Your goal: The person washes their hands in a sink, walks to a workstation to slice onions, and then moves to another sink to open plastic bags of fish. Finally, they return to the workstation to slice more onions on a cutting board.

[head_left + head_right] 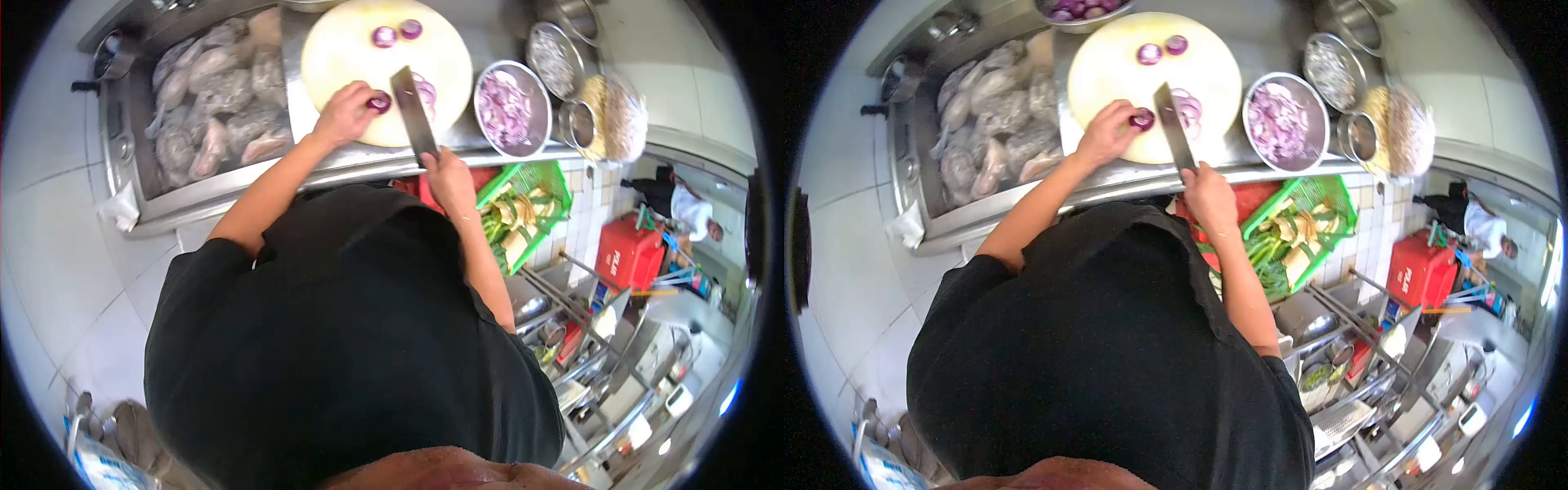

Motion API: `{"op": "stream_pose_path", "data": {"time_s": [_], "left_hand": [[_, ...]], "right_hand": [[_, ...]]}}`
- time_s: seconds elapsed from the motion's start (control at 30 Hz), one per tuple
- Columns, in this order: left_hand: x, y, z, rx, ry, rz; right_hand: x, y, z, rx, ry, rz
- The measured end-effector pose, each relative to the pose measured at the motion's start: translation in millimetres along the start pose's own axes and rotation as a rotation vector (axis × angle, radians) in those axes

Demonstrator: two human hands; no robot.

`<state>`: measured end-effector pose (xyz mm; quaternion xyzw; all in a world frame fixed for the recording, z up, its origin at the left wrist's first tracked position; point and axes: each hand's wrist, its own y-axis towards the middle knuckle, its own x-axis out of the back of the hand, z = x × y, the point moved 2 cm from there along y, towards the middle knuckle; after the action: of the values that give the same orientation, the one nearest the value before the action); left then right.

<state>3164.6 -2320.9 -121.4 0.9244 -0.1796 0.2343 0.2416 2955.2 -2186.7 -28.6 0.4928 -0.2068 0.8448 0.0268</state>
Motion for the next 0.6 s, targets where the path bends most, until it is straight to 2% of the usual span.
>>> {"op": "stream_pose_path", "data": {"time_s": [0.27, 0.6], "left_hand": [[7, 15, -8, -0.032, 0.057, 0.131], [3, 16, -8, -0.044, 0.088, 0.086]], "right_hand": [[7, -8, 25, 0.039, -0.115, 0.025], [5, -12, 34, -0.018, -0.172, 0.085]]}}
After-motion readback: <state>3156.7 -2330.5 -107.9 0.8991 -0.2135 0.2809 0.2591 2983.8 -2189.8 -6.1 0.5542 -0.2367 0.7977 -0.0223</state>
